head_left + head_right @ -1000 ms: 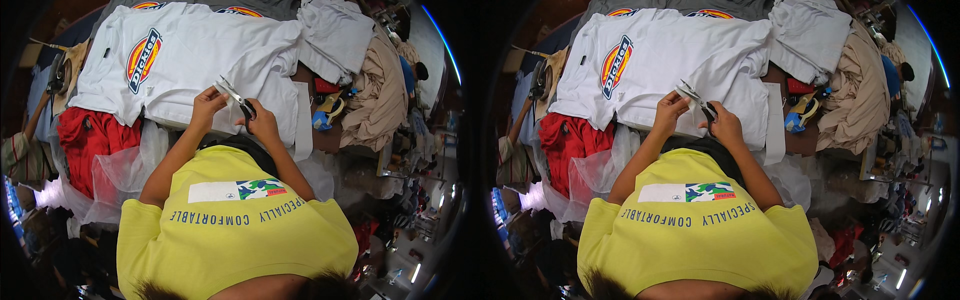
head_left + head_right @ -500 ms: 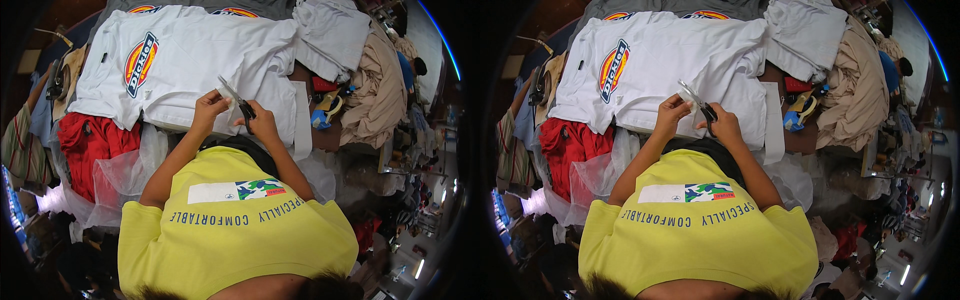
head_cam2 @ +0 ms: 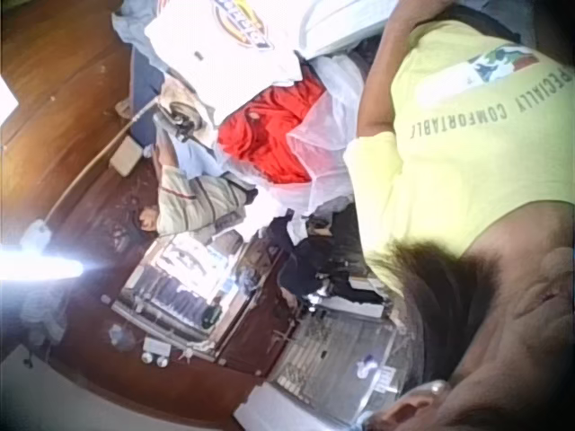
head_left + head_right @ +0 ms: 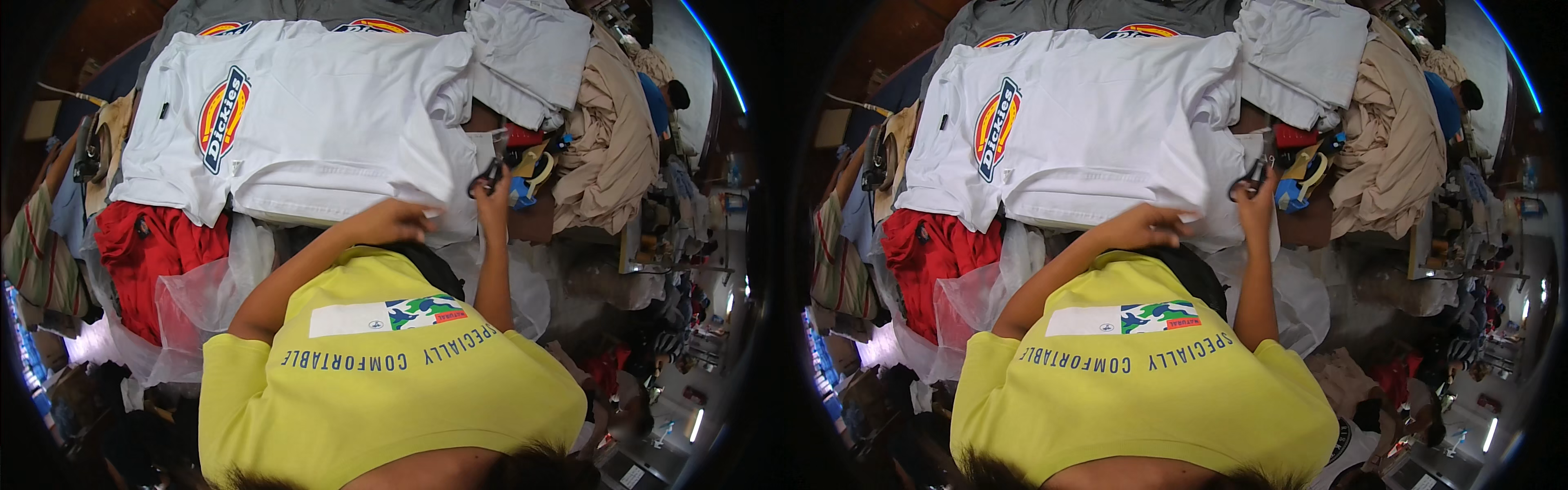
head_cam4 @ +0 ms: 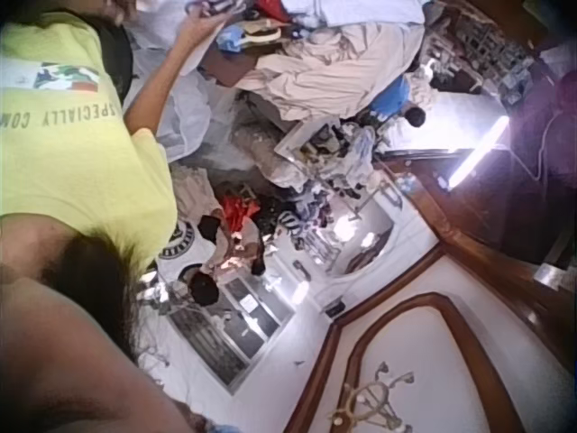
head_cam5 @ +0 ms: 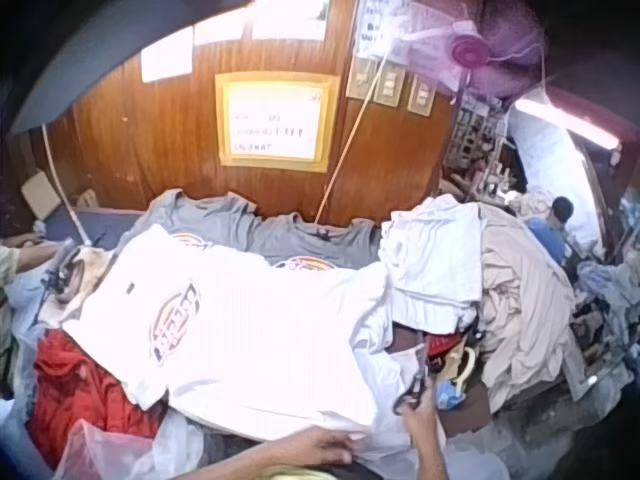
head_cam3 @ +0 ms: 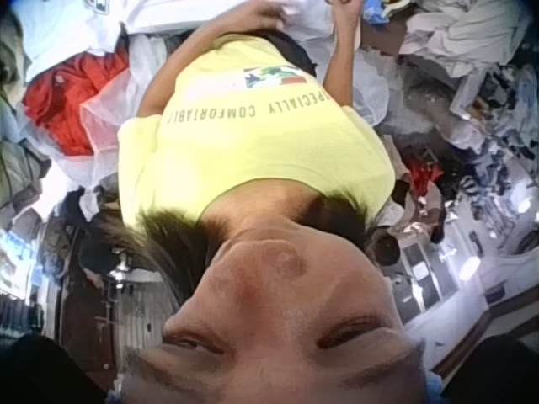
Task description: The person picks up, inspects, and folds white t-shirts on a large work table. They use shears to trim loose threads from several shirts before stacking them on the table.
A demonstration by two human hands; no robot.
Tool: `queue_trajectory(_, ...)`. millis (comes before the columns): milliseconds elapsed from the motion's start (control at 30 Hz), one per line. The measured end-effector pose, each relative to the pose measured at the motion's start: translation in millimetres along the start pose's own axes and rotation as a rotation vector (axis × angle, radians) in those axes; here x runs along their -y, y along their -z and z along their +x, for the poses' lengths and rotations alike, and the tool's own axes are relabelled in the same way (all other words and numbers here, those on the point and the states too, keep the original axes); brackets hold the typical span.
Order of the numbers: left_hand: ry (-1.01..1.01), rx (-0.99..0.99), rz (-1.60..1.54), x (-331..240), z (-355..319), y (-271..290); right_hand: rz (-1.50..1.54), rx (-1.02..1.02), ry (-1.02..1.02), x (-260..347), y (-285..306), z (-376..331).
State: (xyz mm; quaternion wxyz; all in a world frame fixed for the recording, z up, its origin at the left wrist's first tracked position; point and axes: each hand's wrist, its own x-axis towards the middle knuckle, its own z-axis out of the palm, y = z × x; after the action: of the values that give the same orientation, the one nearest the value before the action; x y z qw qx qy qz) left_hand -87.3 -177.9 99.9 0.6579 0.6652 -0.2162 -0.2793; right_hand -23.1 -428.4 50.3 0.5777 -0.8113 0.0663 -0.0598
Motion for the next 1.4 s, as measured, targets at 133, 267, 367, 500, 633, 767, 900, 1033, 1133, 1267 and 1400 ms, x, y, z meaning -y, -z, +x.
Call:
queue_trajectory(133, -0.103, -0.098, 0.37, 13, -8, 12, -0.279, -0.097, -0.233, 7, 35, -3)
queue_trajectory(267, 0.087, -0.813, 1.214, 41, -34, 65, -0.881, -0.012, -0.163, -24, 50, -7)
queue_trajectory(367, 0.257, -0.794, 1.289, 53, -52, 92, -1.08, 0.045, -0.162, -13, 35, -8)
queue_trajectory(500, 0.266, -0.713, 0.982, 41, -54, 108, -1.2, 0.145, -0.166, 3, 33, -1)
queue_trajectory(633, 0.174, -0.873, 0.858, -10, -56, 86, -0.492, 0.615, 0.116, 53, -12, -2)
queue_trajectory(767, -0.058, -0.602, 0.431, -72, -57, 52, 0.296, 1.081, 0.403, 96, -117, -44)
queue_trajectory(900, -0.31, -0.468, -0.068, -120, -112, 53, 0.609, 0.86, 0.281, 128, -173, -27)
queue_trajectory(1033, -0.184, -0.728, 0.694, -121, -100, 66, 0.926, 0.576, 0.151, 154, -180, 8)
queue_trajectory(1133, 0.131, -0.049, 0.12, -98, -39, 37, 1.088, 0.452, 0.115, 171, -172, 22)
queue_trajectory(1267, -0.288, -0.841, 0.272, -58, 1, 57, 1.161, 0.355, 0.104, 174, -147, 34)
queue_trajectory(1400, -0.698, -1.194, 0.829, -25, 11, 66, 1.18, 0.317, 0.09, 170, -138, 18)
